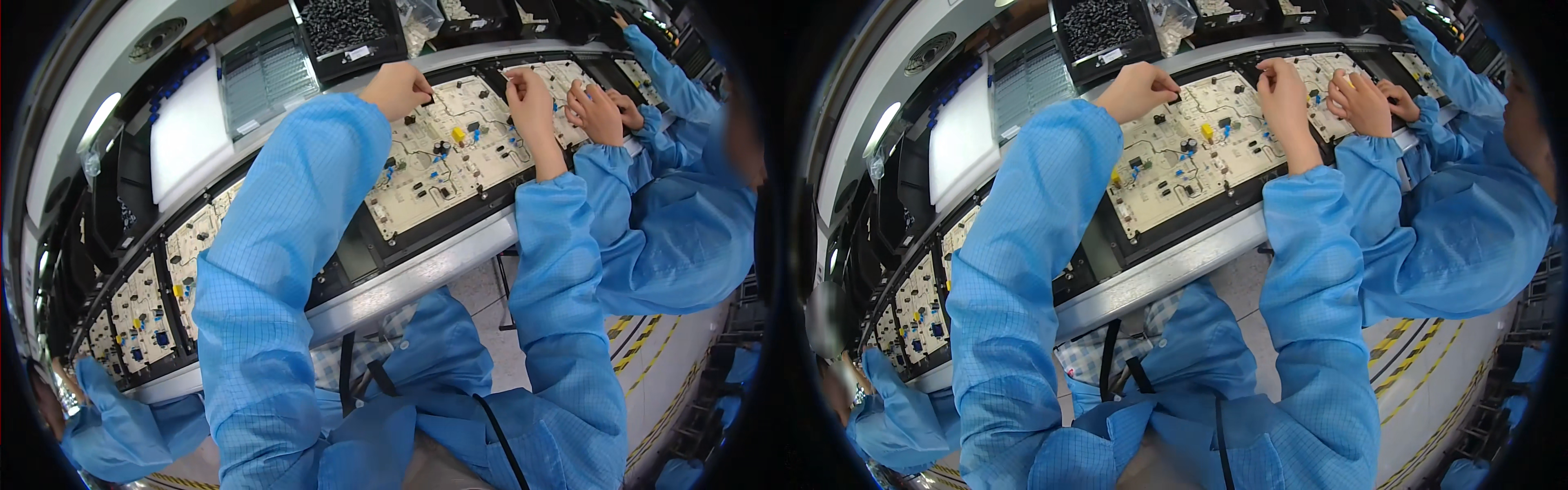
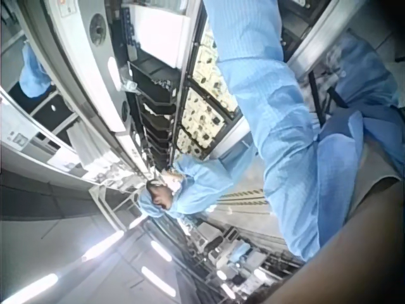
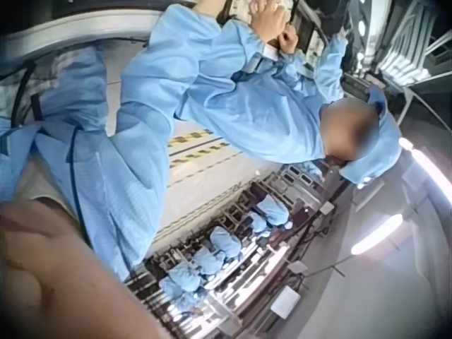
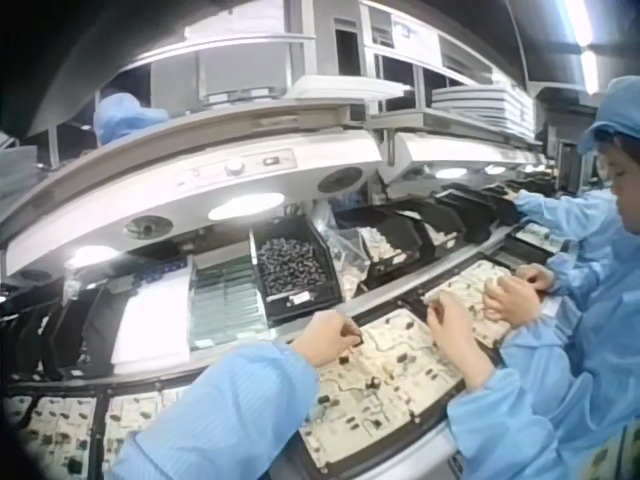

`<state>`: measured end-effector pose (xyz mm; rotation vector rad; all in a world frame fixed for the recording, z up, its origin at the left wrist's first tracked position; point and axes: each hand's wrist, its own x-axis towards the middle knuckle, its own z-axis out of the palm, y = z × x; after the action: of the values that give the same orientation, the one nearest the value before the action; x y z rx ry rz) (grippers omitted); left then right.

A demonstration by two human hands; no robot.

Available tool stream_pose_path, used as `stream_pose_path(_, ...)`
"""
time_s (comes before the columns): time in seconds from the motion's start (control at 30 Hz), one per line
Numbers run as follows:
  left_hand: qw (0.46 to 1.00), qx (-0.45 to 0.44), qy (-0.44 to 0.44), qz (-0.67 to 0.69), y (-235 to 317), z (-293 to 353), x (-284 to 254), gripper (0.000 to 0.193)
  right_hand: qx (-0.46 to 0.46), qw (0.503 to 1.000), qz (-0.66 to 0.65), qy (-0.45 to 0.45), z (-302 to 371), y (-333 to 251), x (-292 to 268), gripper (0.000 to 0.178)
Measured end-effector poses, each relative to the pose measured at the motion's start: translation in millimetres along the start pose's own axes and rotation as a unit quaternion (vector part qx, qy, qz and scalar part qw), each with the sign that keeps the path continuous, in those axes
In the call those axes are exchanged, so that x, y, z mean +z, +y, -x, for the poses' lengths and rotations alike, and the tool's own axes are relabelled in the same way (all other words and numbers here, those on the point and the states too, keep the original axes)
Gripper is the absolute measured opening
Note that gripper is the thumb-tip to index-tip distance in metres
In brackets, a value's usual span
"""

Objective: Manual assembly of small electronic components onto printed circuit boards on a production line.

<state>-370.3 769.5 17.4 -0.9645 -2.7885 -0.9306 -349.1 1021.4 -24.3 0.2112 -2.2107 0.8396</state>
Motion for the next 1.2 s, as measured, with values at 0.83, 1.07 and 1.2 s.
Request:
stream_pose_path(0.83, 0.994, -0.076, -0.08, -0.027, -42.1, 85.0, -42.5, 0.019, -0.054, 0.997, -0.007, -0.05, -1.5, 0.3, -5.5, 0.015)
stream_pose_path(1.07, 0.991, -0.092, -0.077, -0.066, -40.4, 82.8, -37.3, 0.018, -0.036, 0.997, -0.011, -0.068, -0.2, 5.4, -7.3, 0.015)
stream_pose_path(1.2, 0.991, -0.102, -0.067, -0.05, -42.5, 84.6, -37.0, 0.018, -0.032, 0.996, -0.006, -0.078, -1.4, 4.7, -5.9, 0.015)
